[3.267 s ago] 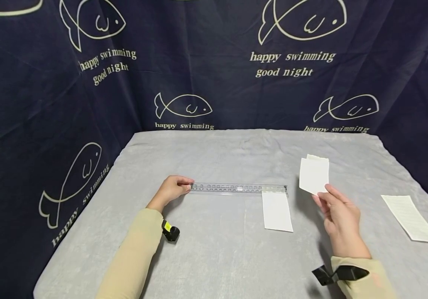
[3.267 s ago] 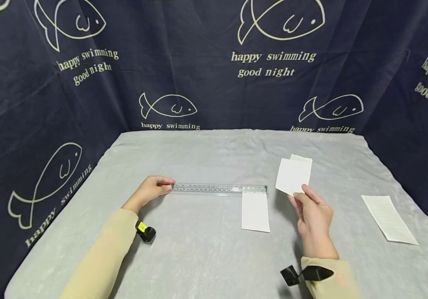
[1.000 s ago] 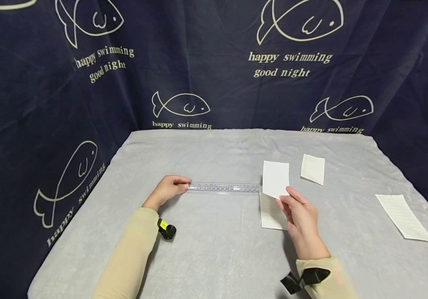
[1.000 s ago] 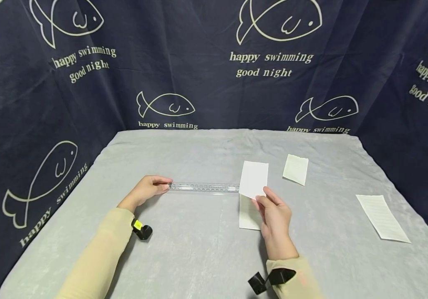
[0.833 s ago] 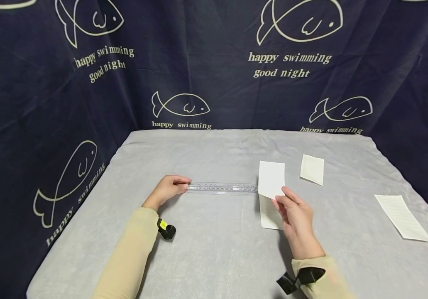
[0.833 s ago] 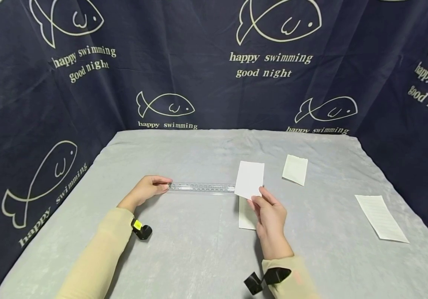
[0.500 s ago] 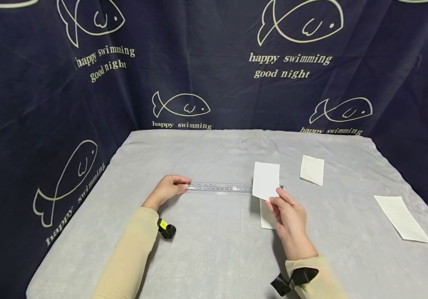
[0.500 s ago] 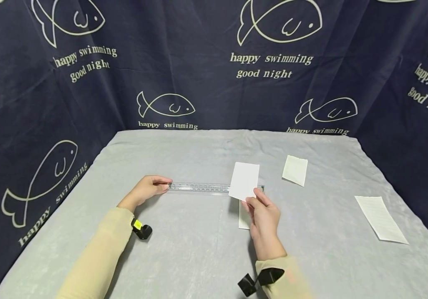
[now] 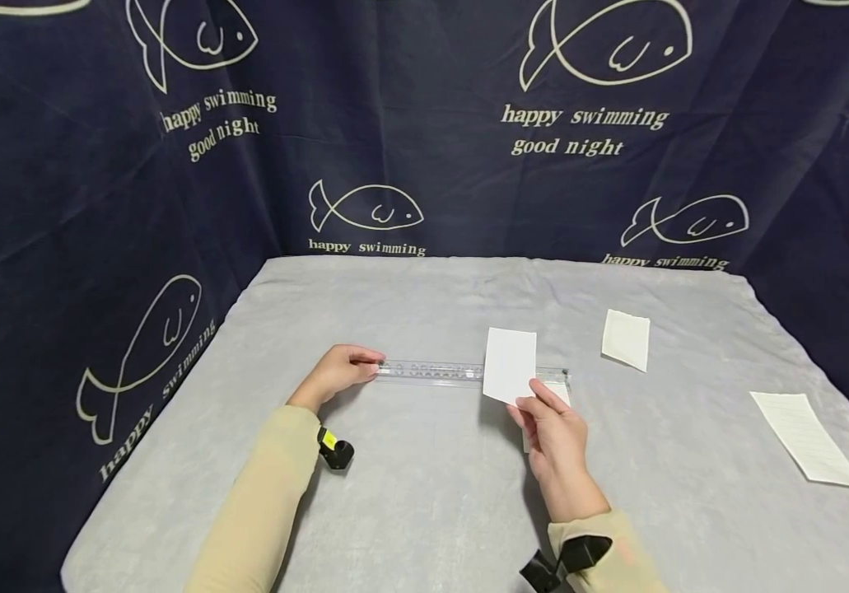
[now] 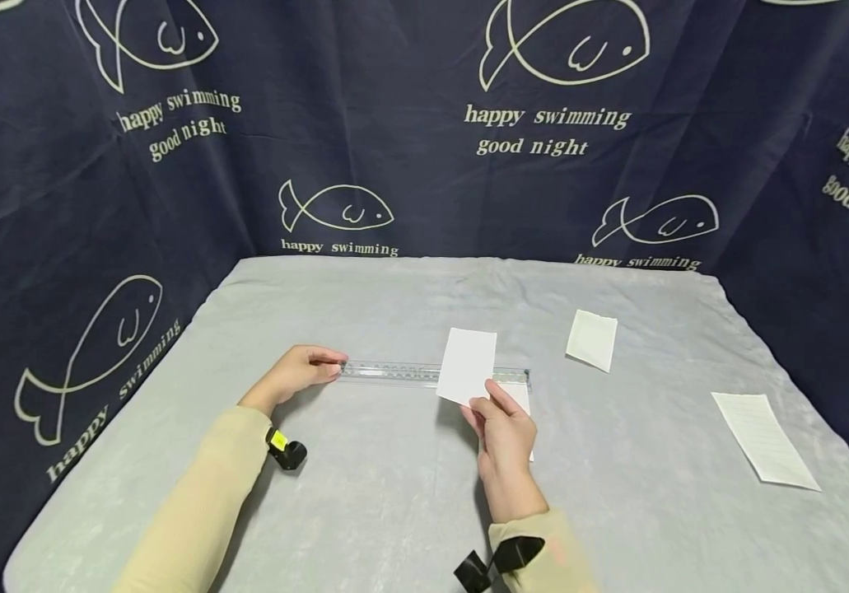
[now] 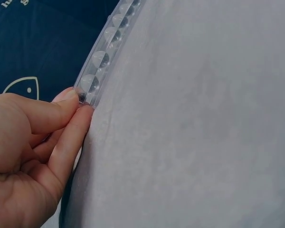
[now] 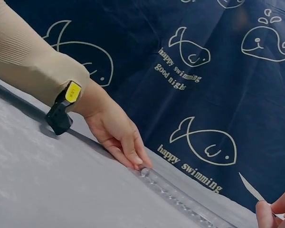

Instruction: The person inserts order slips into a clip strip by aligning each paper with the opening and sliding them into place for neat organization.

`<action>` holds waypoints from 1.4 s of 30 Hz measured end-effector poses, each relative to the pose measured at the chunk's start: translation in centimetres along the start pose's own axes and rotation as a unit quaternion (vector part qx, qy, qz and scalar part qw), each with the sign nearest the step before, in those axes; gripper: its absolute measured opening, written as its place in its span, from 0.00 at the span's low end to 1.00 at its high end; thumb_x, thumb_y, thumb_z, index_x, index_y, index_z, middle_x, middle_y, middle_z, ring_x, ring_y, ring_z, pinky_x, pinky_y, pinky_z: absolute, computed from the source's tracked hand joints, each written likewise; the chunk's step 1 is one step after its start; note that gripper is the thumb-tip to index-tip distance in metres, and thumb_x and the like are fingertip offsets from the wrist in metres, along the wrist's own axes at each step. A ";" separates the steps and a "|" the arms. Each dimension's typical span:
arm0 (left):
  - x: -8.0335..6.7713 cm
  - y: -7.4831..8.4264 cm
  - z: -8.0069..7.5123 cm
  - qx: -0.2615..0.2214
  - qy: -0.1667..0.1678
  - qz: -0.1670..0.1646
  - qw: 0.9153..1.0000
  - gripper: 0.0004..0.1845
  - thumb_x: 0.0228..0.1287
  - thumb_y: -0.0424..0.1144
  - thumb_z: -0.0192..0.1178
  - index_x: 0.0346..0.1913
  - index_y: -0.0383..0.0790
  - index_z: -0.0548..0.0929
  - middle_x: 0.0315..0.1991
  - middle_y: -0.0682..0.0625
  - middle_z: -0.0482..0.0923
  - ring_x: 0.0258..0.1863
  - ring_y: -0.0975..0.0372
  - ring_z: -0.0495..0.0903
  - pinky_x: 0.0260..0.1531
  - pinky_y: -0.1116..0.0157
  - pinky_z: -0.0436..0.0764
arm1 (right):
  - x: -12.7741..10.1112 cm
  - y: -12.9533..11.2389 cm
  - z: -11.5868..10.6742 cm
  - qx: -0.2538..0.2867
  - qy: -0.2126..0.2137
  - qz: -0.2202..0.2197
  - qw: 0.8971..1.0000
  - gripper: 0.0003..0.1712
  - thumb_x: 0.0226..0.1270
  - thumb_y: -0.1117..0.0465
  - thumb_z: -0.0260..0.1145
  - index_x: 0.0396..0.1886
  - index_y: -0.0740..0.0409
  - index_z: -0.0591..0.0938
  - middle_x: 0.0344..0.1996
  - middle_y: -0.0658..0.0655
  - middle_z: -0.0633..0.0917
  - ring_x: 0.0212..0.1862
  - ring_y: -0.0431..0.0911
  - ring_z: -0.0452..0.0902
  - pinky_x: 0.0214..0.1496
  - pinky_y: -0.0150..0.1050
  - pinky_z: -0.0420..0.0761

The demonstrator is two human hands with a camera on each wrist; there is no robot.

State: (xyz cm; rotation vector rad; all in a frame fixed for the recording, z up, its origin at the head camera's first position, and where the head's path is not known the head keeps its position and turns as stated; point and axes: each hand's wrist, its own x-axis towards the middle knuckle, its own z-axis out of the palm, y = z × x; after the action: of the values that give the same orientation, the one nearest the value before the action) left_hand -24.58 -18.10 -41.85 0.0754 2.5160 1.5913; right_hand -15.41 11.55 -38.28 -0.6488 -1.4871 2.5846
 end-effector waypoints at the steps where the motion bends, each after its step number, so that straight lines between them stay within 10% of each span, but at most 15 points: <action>1: 0.0 0.0 0.0 -0.001 0.001 -0.001 1.000 0.14 0.59 0.26 0.60 0.49 0.33 0.83 0.40 0.44 0.81 0.35 0.61 0.78 0.35 0.70 0.80 | 0.0 0.1 0.1 0.001 0.001 0.001 1.000 0.33 0.54 0.82 0.56 0.63 0.72 0.67 0.23 0.51 0.79 0.21 0.37 0.78 0.36 0.29 0.81; 31: 0.0 0.3 -0.1 -0.008 -0.007 -0.015 1.000 0.14 0.60 0.26 0.59 0.50 0.34 0.82 0.40 0.45 0.81 0.35 0.62 0.78 0.36 0.70 0.80 | -0.3 2.4 2.3 -0.046 -0.010 0.017 0.999 0.33 0.50 0.83 0.55 0.60 0.71 0.70 0.35 0.55 0.71 0.22 0.36 0.75 0.35 0.32 0.83; 42: 0.0 0.3 -0.1 -0.009 -0.005 -0.016 1.000 0.14 0.60 0.26 0.59 0.50 0.34 0.82 0.40 0.45 0.82 0.35 0.62 0.79 0.35 0.70 0.80 | -0.7 3.3 3.1 -0.057 -0.049 0.037 0.996 0.34 0.50 0.83 0.53 0.62 0.72 0.69 0.61 0.62 0.64 0.31 0.38 0.75 0.36 0.32 0.83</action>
State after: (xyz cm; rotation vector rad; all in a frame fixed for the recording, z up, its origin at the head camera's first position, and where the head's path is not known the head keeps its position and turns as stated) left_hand -24.56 -18.07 -41.58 0.0397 2.4824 1.5956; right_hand -15.60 7.10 -39.47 -0.6088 -1.6821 2.6375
